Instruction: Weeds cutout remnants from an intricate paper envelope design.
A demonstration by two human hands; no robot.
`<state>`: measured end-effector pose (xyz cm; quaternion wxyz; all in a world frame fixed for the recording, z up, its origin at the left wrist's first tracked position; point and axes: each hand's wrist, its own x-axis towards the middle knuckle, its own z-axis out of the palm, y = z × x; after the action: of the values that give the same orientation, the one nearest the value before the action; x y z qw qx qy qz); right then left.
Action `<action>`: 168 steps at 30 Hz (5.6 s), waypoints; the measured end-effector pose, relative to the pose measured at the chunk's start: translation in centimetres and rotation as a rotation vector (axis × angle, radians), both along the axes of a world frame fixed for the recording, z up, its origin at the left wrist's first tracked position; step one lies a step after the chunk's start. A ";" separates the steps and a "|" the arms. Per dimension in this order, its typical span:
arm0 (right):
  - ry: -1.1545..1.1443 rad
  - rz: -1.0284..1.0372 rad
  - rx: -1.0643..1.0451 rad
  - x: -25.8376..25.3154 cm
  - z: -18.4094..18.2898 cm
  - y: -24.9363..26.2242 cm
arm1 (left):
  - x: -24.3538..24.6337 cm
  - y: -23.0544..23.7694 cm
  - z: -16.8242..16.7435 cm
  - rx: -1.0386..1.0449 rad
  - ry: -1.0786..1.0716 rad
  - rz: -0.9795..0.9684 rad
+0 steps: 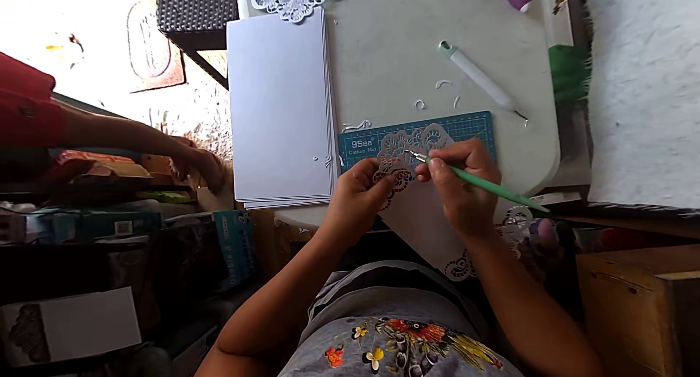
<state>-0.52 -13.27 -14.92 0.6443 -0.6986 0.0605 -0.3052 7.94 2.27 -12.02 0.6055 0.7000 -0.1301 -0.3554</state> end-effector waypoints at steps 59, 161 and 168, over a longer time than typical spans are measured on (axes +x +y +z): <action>0.025 -0.034 -0.059 0.6 -0.3 0.1 | 1.2 -0.4 0.1 -0.019 -0.099 -0.020; 0.116 0.202 -0.455 1.6 -0.2 -2.7 | 3.1 -1.4 -1.3 0.335 -0.884 -0.145; 0.138 0.207 -0.483 1.7 -0.1 -2.6 | 3.1 -1.4 -1.3 0.342 -0.873 -0.144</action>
<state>1.20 -15.90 -15.00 0.4811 -0.8537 -0.0423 -0.1949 11.01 0.86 -13.35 0.3442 0.8628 -0.3604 -0.0851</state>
